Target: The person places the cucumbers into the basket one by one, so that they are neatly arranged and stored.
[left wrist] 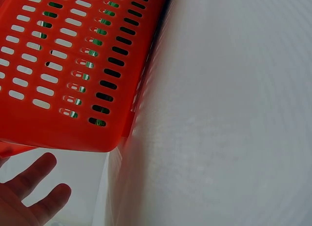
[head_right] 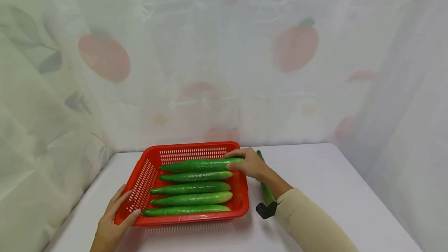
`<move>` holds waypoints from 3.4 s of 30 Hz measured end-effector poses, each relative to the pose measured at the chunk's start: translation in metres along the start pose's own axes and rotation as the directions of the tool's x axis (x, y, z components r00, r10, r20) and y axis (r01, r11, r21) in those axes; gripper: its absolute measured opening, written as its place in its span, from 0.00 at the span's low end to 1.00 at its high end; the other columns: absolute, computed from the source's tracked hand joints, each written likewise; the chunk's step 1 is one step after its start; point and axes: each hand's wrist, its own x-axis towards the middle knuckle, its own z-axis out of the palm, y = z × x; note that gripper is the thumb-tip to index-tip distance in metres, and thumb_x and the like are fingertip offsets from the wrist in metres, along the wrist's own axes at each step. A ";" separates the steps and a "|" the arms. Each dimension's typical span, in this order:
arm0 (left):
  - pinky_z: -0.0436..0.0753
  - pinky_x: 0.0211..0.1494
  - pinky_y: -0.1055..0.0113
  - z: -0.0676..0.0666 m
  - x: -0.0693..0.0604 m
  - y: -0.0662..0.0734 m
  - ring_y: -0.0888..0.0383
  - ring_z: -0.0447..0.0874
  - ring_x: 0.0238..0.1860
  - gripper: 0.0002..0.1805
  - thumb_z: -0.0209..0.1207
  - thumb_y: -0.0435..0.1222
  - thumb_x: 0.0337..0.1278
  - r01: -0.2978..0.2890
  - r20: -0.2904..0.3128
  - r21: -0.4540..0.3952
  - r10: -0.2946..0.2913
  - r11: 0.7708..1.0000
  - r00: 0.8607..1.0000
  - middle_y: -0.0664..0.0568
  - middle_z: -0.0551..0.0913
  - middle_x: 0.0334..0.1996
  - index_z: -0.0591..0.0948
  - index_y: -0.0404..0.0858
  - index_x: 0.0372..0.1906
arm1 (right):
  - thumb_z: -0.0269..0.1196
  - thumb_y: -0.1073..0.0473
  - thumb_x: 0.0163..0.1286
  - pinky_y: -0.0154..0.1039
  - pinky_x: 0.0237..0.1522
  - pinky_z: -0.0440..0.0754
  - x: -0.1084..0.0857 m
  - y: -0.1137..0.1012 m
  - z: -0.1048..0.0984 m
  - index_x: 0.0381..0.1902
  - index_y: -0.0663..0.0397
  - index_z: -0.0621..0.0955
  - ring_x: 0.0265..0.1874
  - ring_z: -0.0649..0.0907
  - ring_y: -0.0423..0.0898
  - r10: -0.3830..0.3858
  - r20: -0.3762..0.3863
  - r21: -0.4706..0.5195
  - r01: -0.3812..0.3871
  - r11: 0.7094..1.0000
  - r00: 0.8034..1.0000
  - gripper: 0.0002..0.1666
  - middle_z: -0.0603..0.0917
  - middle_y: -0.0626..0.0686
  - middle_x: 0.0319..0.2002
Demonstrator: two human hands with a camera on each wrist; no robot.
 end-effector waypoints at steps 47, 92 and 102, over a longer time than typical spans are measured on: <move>0.61 0.51 0.88 -0.001 -0.001 0.001 0.64 0.56 0.67 0.33 0.68 0.42 0.56 0.016 0.012 0.012 -0.017 1.000 1.000 0.57 0.57 0.72 0.72 0.42 0.67 | 0.70 0.63 0.60 0.41 0.37 0.80 0.036 -0.003 0.039 0.46 0.57 0.85 0.37 0.80 0.46 -0.025 0.088 -0.099 0.034 0.995 0.996 0.15 0.84 0.52 0.42; 0.61 0.50 0.88 -0.002 0.001 -0.003 0.63 0.57 0.67 0.33 0.69 0.40 0.54 -0.021 0.007 0.000 0.021 1.000 1.000 0.56 0.58 0.72 0.72 0.42 0.66 | 0.67 0.58 0.65 0.46 0.51 0.77 -0.011 -0.034 0.007 0.56 0.54 0.78 0.54 0.77 0.57 -0.059 -0.076 0.145 0.070 0.987 0.995 0.22 0.81 0.56 0.51; 0.60 0.51 0.89 0.001 0.002 -0.005 0.65 0.56 0.67 0.34 0.68 0.42 0.55 0.023 0.019 0.021 -0.023 1.000 1.000 0.59 0.57 0.72 0.72 0.41 0.66 | 0.65 0.61 0.66 0.47 0.47 0.80 -0.040 -0.049 -0.003 0.58 0.52 0.78 0.54 0.77 0.59 -0.138 -0.140 0.142 0.157 0.977 0.981 0.22 0.80 0.55 0.52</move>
